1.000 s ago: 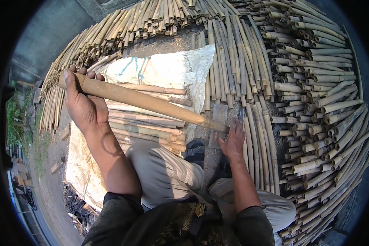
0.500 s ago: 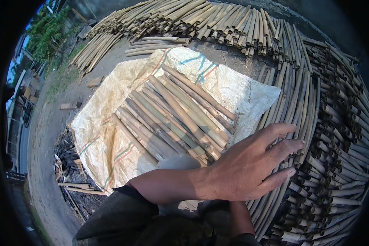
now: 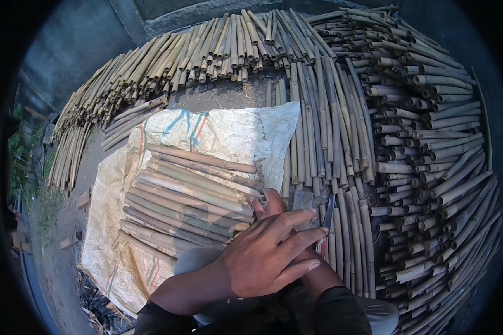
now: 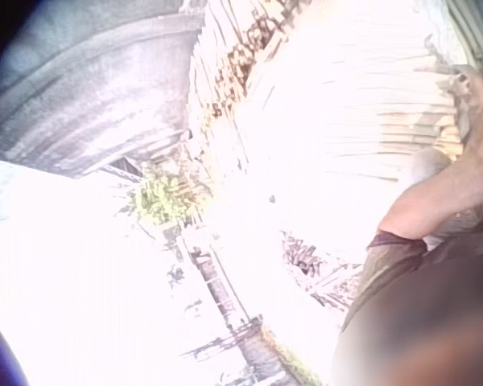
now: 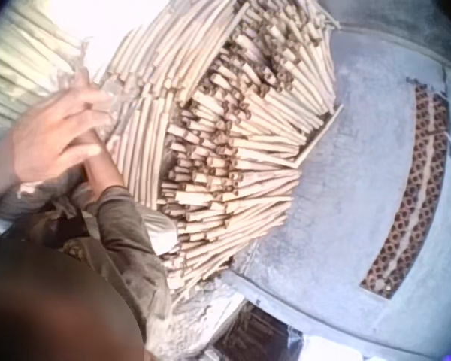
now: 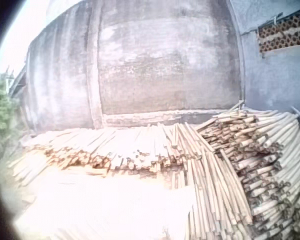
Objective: The person sits on the ground and repeatedly picks up bamboo sticks, uses a knife to sharpen one end, and places the finished pieces into a pile. The process is repeated for multiple sticks.
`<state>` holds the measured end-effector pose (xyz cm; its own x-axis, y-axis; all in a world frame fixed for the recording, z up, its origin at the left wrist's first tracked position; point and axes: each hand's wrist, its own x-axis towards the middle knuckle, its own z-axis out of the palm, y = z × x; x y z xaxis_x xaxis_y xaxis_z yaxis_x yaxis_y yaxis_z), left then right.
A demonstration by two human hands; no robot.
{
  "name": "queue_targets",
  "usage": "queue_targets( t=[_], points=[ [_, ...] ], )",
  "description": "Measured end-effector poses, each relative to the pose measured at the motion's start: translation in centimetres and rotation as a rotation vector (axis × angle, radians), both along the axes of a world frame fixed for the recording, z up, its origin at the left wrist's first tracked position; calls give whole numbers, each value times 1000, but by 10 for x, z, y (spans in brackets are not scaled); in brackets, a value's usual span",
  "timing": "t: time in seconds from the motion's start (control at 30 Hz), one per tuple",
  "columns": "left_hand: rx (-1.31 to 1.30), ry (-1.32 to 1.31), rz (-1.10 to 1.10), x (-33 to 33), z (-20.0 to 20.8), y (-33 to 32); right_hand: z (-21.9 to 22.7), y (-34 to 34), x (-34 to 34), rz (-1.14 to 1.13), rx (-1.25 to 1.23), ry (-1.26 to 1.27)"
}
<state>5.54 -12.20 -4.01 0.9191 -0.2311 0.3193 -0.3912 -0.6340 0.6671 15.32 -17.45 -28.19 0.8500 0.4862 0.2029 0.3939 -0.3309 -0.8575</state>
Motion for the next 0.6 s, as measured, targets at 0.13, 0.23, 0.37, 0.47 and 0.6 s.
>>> queue_targets(
  t=[0.13, 0.23, 0.37, 0.47, 0.6],
  points=[
    [53, 169, 8, 4, 16, 8, 3, -107, 90, -423, -39, 156],
    [86, 216, 66, 8, 27, 4, 19, -186, 146, -719, -59, -47],
    [103, 245, 18, 18, 28, 0, 54, -266, 196, -949, -350, -275],
    [99, 245, 10, 25, 22, -4, 81, -304, 230, -1002, -501, -397],
    [68, 253, 7, 35, 16, -9, 108, -338, 269, -1043, -655, -372]
  ],
)
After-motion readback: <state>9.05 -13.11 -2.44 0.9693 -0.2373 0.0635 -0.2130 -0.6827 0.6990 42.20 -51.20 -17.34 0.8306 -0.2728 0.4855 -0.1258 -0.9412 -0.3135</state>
